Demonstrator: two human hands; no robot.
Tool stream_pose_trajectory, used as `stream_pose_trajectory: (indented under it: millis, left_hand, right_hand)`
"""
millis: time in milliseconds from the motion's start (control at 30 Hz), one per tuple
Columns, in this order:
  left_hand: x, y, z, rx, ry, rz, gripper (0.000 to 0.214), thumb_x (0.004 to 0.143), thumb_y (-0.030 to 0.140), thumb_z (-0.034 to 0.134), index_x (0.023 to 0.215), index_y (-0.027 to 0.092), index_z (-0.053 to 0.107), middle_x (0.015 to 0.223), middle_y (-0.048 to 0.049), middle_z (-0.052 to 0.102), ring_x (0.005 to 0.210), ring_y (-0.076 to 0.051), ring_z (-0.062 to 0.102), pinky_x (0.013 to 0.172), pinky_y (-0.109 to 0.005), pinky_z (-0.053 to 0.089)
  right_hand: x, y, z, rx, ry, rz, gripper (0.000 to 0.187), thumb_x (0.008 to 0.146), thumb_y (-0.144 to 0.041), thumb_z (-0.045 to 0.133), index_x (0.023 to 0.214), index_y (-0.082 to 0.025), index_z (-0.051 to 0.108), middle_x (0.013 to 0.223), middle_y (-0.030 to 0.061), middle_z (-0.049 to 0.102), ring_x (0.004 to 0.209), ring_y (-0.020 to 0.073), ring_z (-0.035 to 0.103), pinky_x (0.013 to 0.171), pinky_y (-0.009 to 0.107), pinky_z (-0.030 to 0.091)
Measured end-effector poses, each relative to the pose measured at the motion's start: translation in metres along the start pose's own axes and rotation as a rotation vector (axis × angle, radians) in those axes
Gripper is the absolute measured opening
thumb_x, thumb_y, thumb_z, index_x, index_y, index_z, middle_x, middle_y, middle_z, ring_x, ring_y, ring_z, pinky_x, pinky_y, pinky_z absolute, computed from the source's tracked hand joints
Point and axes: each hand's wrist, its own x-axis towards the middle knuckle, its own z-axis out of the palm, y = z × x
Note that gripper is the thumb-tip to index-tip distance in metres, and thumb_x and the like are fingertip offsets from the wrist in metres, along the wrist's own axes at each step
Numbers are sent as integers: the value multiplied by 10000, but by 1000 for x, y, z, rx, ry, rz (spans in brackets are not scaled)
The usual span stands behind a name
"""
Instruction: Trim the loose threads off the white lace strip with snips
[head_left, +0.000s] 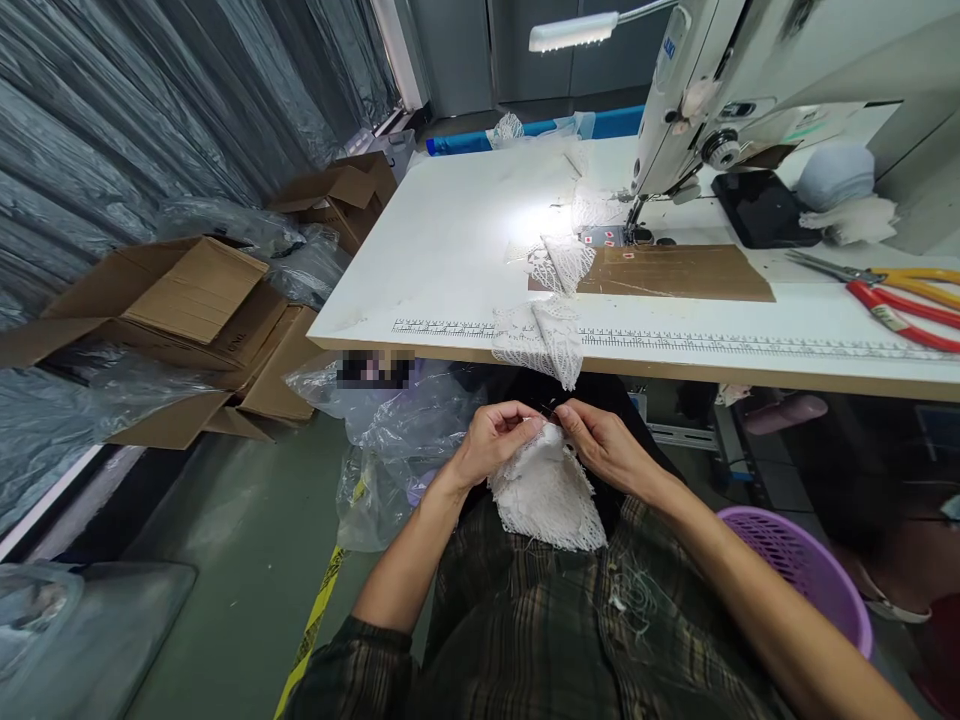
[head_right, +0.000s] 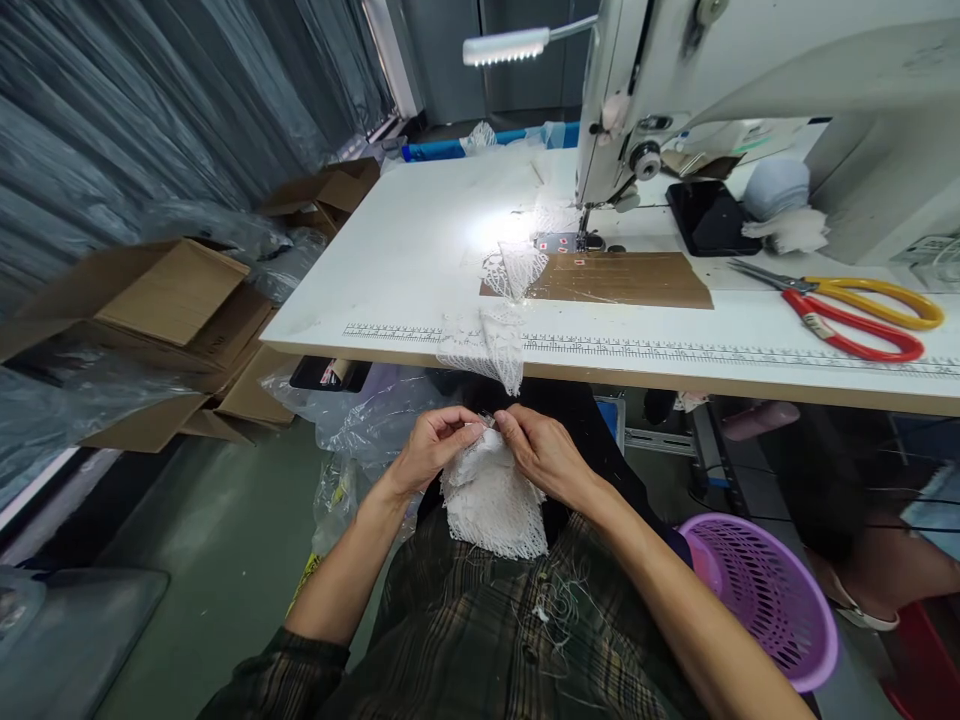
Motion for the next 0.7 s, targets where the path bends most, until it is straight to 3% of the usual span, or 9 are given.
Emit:
stream_pose_trajectory:
  millis: [133, 267, 433, 567, 633, 700]
  left_hand:
    - [1, 2, 0, 31, -28, 0, 282, 724, 390, 727, 771, 115, 692, 725, -32, 651, 636, -102, 535, 586, -199, 411]
    - [0, 4, -1, 65, -72, -13, 292, 734, 403, 711, 735, 115, 665, 644, 4, 586, 562, -71, 463, 532, -189, 350]
    - [-5, 8, -3, 77, -112, -3, 296, 762, 406, 695, 746, 113, 656, 627, 12, 565, 541, -63, 436, 524, -188, 339]
    - [-7, 4, -8, 163, -184, 7, 300, 820, 404, 648, 853, 107, 677, 684, -13, 607, 565, -73, 475, 531, -184, 368]
    - [-6, -2, -11, 293, -195, 75, 300, 839, 390, 633, 961, 122, 688, 813, -44, 651, 662, -101, 541, 594, -201, 423]
    - [-4, -8, -13, 441, -185, 182, 325, 828, 371, 657, 1069, 154, 674, 1000, -74, 657, 847, -149, 595, 737, -254, 478]
  right_hand:
    - [-4, 0, -1, -41, -11, -61, 397, 974, -477, 298, 714, -213, 440, 677, -12, 488, 609, 121, 436, 583, 260, 316]
    - [-2, 0, 1, -58, -4, -38, 413, 961, -495, 334, 675, -211, 421, 628, -26, 435, 578, 117, 388, 572, 268, 277]
    - [-14, 0, 2, 244, -142, 83, 377, 944, -526, 375, 763, -204, 451, 651, -50, 386, 572, 98, 348, 531, 236, 298]
    - [-31, 0, 0, 347, -251, 71, 326, 863, -514, 559, 851, -192, 509, 738, -30, 497, 646, 101, 439, 572, 219, 380]
    - [-33, 3, -3, 309, -211, 78, 322, 835, -500, 604, 902, -189, 548, 782, -8, 577, 669, 112, 496, 593, 229, 410]
    - [-28, 7, -6, 267, -66, 123, 385, 809, -511, 628, 1017, -192, 571, 808, 9, 638, 636, 117, 527, 567, 237, 419]
